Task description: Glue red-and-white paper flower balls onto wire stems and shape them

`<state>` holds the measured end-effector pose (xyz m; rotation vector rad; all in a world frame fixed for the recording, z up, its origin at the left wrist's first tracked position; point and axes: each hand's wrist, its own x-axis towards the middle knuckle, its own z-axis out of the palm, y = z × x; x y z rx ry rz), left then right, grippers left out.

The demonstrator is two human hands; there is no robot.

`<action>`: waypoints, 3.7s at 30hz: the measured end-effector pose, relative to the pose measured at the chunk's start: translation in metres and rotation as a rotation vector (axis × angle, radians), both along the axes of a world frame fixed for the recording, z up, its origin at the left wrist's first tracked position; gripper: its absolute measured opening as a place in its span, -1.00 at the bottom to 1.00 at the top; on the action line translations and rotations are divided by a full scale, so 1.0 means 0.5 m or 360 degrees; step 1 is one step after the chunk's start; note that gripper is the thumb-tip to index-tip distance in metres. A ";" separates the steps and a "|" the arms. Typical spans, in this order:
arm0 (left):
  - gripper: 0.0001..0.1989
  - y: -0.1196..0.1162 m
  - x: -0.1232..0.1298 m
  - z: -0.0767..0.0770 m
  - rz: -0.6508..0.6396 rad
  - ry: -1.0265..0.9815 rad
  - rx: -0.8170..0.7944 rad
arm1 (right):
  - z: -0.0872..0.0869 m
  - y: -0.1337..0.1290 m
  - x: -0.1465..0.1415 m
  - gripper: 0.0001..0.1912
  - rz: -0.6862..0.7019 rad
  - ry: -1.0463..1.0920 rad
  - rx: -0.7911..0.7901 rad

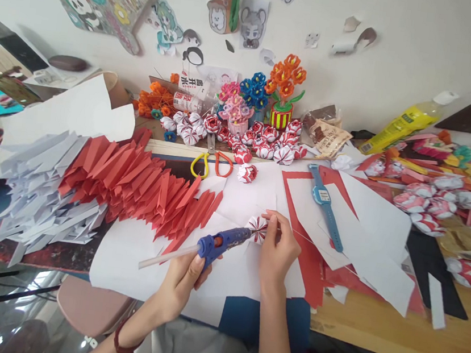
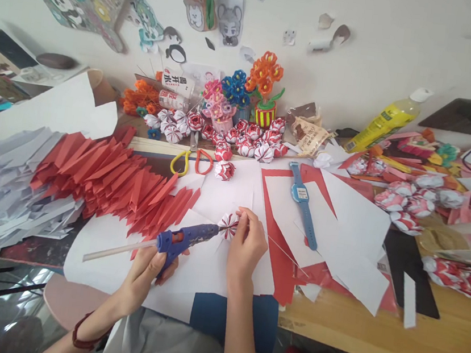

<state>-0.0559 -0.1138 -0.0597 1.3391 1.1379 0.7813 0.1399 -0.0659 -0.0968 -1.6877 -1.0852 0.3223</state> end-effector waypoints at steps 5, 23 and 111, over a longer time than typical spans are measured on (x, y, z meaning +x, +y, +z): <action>-0.49 0.009 -0.002 0.006 -0.0007 -0.0149 -0.0152 | 0.000 0.002 0.000 -0.70 -0.0003 -0.0025 0.0012; -0.49 0.009 0.002 0.001 0.0035 -0.0133 -0.0081 | 0.000 -0.001 -0.001 -0.69 -0.0007 0.0038 -0.0010; -0.53 0.007 -0.002 -0.005 0.0002 -0.0022 -0.0031 | 0.000 0.000 -0.001 -0.70 0.0000 0.0003 -0.0004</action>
